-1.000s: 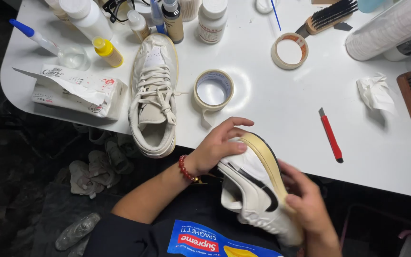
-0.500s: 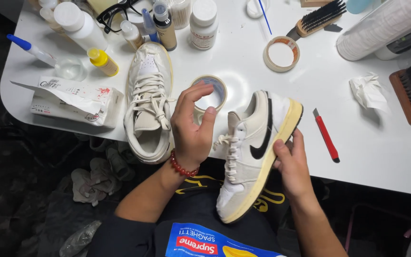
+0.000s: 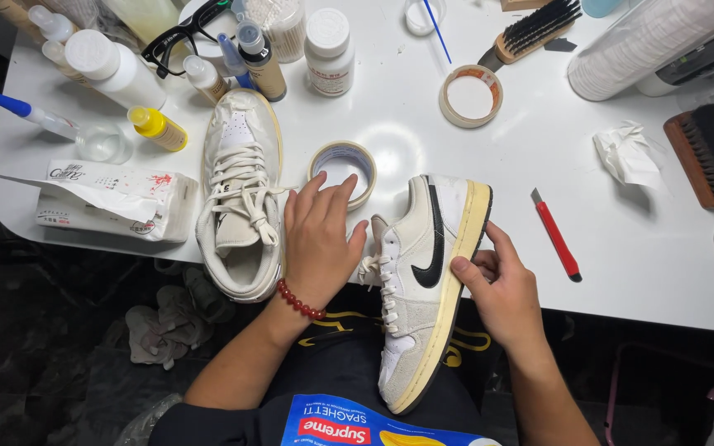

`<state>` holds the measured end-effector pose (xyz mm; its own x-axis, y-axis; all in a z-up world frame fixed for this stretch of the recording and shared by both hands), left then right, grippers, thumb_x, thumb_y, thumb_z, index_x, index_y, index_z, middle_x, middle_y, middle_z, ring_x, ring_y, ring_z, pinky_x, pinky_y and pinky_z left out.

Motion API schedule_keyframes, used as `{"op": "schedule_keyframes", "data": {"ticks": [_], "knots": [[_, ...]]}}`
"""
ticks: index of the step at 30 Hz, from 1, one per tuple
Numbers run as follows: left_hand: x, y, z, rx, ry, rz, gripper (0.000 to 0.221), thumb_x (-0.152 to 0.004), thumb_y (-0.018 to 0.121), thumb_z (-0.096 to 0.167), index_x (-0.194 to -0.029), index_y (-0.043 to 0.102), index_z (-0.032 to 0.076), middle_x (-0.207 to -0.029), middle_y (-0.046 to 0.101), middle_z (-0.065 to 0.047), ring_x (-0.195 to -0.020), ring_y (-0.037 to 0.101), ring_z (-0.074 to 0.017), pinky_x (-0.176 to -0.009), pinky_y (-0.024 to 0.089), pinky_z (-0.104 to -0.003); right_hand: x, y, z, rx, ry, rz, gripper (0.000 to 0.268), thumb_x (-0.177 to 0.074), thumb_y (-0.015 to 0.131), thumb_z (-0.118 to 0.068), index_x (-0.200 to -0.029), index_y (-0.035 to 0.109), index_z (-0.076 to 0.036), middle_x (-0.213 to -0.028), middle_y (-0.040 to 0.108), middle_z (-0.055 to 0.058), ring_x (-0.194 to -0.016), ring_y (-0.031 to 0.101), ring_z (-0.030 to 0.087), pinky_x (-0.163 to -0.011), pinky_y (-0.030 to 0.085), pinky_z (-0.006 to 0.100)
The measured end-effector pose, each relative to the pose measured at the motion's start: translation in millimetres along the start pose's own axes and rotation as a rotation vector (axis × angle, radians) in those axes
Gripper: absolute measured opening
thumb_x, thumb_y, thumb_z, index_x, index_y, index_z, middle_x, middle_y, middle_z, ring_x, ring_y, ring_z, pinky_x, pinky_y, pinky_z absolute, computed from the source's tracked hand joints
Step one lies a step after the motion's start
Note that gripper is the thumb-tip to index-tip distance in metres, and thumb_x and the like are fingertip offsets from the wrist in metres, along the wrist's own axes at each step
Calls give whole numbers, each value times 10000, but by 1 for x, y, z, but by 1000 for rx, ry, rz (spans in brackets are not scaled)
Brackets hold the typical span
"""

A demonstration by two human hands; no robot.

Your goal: The person holds a white sneaker and applies wide masking tape over its fabric upper, pressing and smoothing the tape around the shoe body and along the sole edge. They rotate the shoe to tape different sides, then pick up a red utility knife from the table.

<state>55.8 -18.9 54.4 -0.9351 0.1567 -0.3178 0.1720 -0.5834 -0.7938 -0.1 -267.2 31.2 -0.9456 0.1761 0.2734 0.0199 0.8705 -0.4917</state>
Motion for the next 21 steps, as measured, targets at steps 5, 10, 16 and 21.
{"op": "schedule_keyframes", "data": {"ticks": [5,10,16,21], "knots": [[-2,14,-11,54,-37,177,301,-828,762,2,-1125,726,40,-1056,740,-112,-1190,640,-312,-1019,504,-421,-1,-4,-11,75,47,1,763,-855,727,-361,-1501,473,-46,-1001,766,203,-909,766,245,-811,598,362],[-10,0,1,227,-42,439,245,-847,783,-26,-1079,710,3,-1083,736,-161,-1079,701,-283,-954,570,-369,-5,-11,-19,86,-2,4,802,-826,747,-364,-1500,453,-43,-1137,715,204,-986,749,248,-811,607,395],[-17,15,1,1317,-147,407,273,-1006,722,64,-1213,578,-42,-1158,685,-116,-1104,666,-135,-994,579,-283,-4,-25,-43,105,-307,101,679,-867,756,-251,-1457,518,-15,-1311,652,197,-1140,677,271,-782,592,368],[-29,16,21,1474,-80,247,288,-1054,693,20,-1248,484,-24,-1157,661,-114,-1063,634,-138,-988,535,-272,-6,-39,-76,-3,-712,198,417,-1036,709,-192,-1389,611,7,-1326,673,172,-1252,668,250,-1000,572,348]]}}
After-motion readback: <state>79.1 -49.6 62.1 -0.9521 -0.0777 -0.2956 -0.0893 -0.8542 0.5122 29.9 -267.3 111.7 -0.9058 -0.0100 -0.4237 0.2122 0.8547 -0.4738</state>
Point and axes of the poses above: each hand's wrist, its own x-axis away from the middle knuckle, its own y-axis out of the palm, z = x × y, the point moved 3 cm from there along -x, towards the middle knuckle
